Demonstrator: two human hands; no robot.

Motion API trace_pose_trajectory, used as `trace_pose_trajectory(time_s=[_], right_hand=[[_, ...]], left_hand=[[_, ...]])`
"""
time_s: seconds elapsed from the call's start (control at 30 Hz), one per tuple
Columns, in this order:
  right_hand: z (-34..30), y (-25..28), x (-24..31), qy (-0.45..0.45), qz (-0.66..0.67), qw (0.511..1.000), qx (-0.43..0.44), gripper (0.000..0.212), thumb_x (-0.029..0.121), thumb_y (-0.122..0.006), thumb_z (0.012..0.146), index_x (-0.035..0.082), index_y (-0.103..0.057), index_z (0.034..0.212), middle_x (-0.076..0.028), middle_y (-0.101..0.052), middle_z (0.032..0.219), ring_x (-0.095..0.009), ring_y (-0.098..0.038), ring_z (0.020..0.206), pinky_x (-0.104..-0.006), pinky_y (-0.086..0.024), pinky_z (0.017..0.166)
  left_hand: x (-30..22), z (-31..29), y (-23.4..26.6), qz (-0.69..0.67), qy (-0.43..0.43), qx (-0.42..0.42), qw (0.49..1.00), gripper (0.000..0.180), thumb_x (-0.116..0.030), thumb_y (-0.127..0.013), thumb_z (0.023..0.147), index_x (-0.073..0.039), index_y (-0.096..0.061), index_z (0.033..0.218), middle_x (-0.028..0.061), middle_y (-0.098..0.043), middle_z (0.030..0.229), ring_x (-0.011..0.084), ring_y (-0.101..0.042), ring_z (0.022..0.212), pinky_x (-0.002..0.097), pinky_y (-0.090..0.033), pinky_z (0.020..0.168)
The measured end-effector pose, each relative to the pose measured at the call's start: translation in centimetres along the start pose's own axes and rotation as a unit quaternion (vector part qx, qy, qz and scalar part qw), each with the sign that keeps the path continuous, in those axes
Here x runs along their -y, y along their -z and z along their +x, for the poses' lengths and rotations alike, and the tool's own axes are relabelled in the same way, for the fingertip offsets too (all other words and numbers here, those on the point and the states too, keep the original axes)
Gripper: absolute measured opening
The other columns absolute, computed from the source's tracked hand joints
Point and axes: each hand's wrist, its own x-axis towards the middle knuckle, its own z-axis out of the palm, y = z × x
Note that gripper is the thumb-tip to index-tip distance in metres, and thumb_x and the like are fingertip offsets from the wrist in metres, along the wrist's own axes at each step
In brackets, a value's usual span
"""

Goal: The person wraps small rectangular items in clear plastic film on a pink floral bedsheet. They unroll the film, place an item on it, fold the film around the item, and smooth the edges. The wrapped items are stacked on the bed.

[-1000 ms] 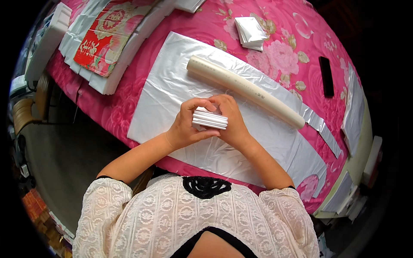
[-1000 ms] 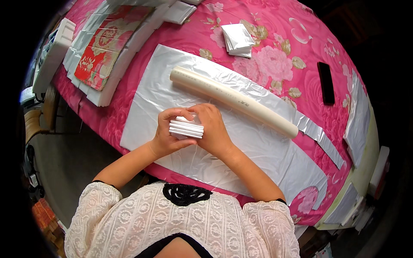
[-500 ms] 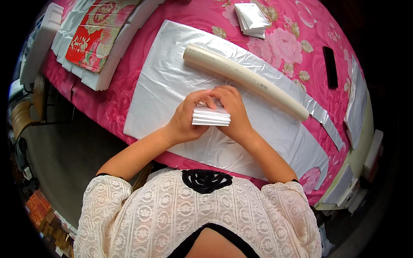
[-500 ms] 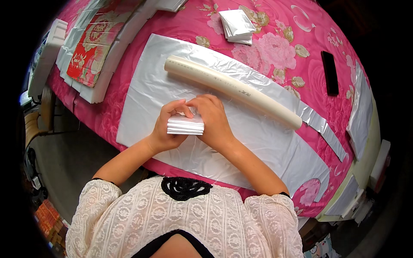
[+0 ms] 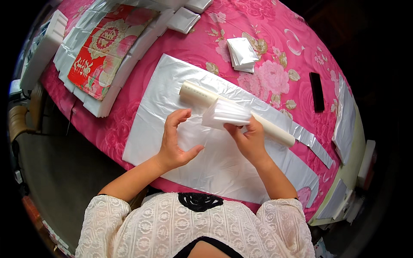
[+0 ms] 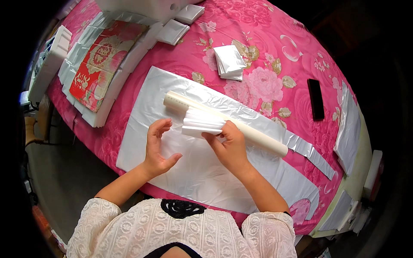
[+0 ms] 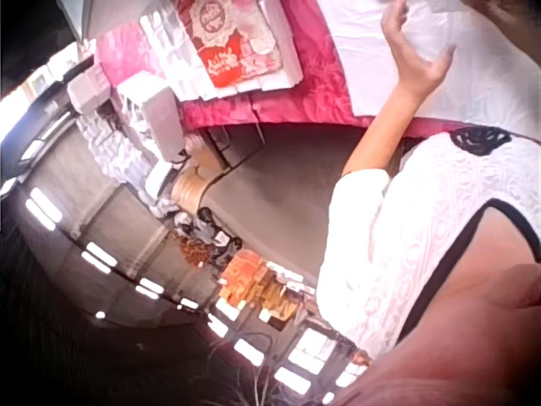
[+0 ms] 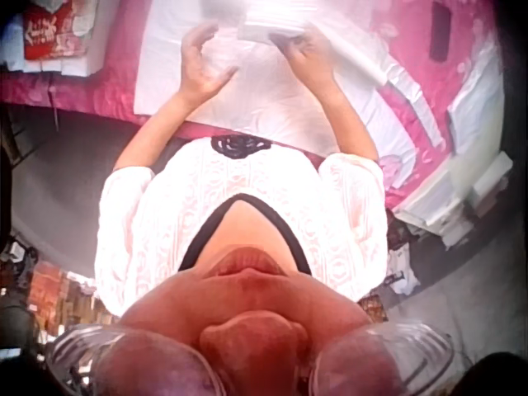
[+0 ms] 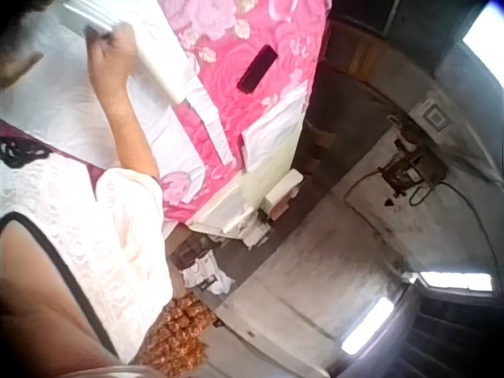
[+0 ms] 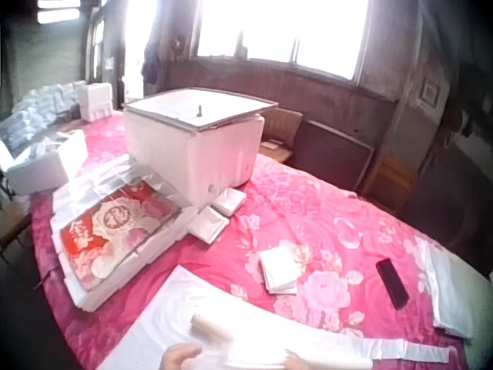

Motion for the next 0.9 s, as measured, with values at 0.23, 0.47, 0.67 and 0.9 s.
trace_pose_trajectory(time_s=[0.23, 0.47, 0.67, 0.9], right_hand=[[14.8, 0.1, 0.5, -0.137, 0.148, 0.976, 0.075, 0.027, 0.022, -0.069, 0.079, 0.002, -0.063, 0.096, -0.003, -0.063, 0.084, -0.007, -0.051, 0.068, -0.0204, -0.040, 0.060], [25.3, -3.0, -2.7, -0.246, 0.006, 0.967, 0.061, 0.024, 0.025, -0.070, 0.077, 0.002, -0.064, 0.083, -0.005, -0.059, 0.069, -0.011, -0.046, 0.050, -0.0240, -0.037, 0.045], [26.5, -3.9, -1.6, -0.236, -0.063, 0.966, 0.087, 0.031, 0.029, -0.068, 0.077, -0.001, -0.064, 0.085, -0.008, -0.063, 0.068, -0.015, -0.061, 0.063, -0.0274, -0.047, 0.056], [25.0, 5.1, -1.6, -0.135, -0.352, 0.926, -0.032, 0.050, 0.046, -0.066, 0.069, -0.003, -0.066, 0.078, -0.017, -0.064, 0.073, -0.027, -0.064, 0.072, -0.0367, -0.049, 0.070]], left_hand=[[0.5, 1.2, 1.5, 0.034, 0.054, -0.054, 0.997, 0.072, -0.004, -0.070, 0.067, -0.005, -0.034, 0.129, 0.0127, -0.039, 0.126, 0.0234, -0.047, 0.110, 0.0346, -0.040, 0.091], [0.2, 1.0, 2.1, 0.070, 0.051, -0.032, 0.996, 0.070, -0.001, -0.068, 0.068, -0.005, -0.034, 0.128, 0.0135, -0.036, 0.130, 0.0230, -0.047, 0.110, 0.0340, -0.040, 0.092], [0.8, 0.5, 2.6, 0.082, 0.075, -0.041, 0.993, 0.062, -0.005, -0.070, 0.068, -0.004, -0.041, 0.122, 0.0158, -0.040, 0.128, 0.0281, -0.046, 0.111, 0.0351, -0.043, 0.087], [0.8, 0.5, 2.5, 0.086, 0.061, -0.036, 0.994, 0.062, -0.001, -0.068, 0.067, -0.005, -0.041, 0.123, 0.0158, -0.039, 0.129, 0.0268, -0.047, 0.110, 0.0340, -0.043, 0.088]])
